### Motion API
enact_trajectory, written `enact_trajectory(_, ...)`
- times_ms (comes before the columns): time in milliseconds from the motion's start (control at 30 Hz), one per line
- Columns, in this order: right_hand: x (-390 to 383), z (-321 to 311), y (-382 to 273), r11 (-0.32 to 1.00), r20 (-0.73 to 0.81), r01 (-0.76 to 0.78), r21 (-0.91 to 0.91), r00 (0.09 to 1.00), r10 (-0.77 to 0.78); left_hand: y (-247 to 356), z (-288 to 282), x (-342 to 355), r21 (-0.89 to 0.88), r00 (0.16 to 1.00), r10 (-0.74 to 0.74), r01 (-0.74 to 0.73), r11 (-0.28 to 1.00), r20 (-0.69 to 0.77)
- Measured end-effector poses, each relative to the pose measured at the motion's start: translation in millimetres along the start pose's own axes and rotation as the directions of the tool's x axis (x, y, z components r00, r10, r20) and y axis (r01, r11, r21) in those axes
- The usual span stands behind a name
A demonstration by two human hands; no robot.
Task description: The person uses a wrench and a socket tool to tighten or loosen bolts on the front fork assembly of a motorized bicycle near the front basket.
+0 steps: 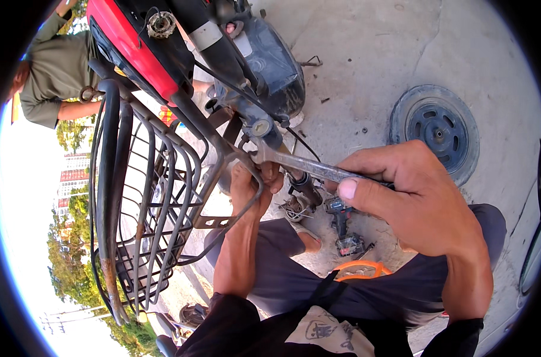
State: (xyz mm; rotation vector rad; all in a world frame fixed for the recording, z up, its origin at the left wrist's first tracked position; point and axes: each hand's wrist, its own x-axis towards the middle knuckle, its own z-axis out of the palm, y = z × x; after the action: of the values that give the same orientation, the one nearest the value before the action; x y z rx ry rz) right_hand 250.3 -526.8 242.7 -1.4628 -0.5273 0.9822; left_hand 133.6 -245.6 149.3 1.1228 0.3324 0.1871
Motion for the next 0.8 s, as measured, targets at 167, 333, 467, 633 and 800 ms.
enact_trajectory(167, -1.6, 21.6, 19.8, 0.936, -0.199, 0.317, -0.154, 0.918, -0.344, 0.2, 2.1, 4.2, 0.031, 0.982, 0.088, -0.094, 0.995, 0.170)
enact_trajectory(333, 5.5, 41.4, 41.0, 0.808, -0.263, 0.444, -0.388, 0.786, -0.559, 2.3, 2.7, -0.5, 0.125, 0.990, 0.055, -0.072, 0.990, 0.127)
enact_trajectory(467, 4.1, 39.9, 40.0, 0.825, -0.232, 0.423, -0.375, 0.819, -0.526, 6.4, -0.7, 0.1, 0.194, 0.993, 0.004, -0.028, 0.981, 0.119)
enact_trajectory(633, 9.9, 41.9, 36.3, 0.817, -0.242, 0.442, -0.370, 0.803, -0.544, 9.5, -7.7, 0.9, 0.150, 0.972, -0.053, 0.018, 0.989, 0.230)
enact_trajectory(800, 12.9, 43.8, 38.5, 0.775, -0.249, 0.446, -0.447, 0.770, -0.587, 1.2, -8.6, -0.5, 0.119, 0.993, 0.055, -0.067, 0.991, 0.102)
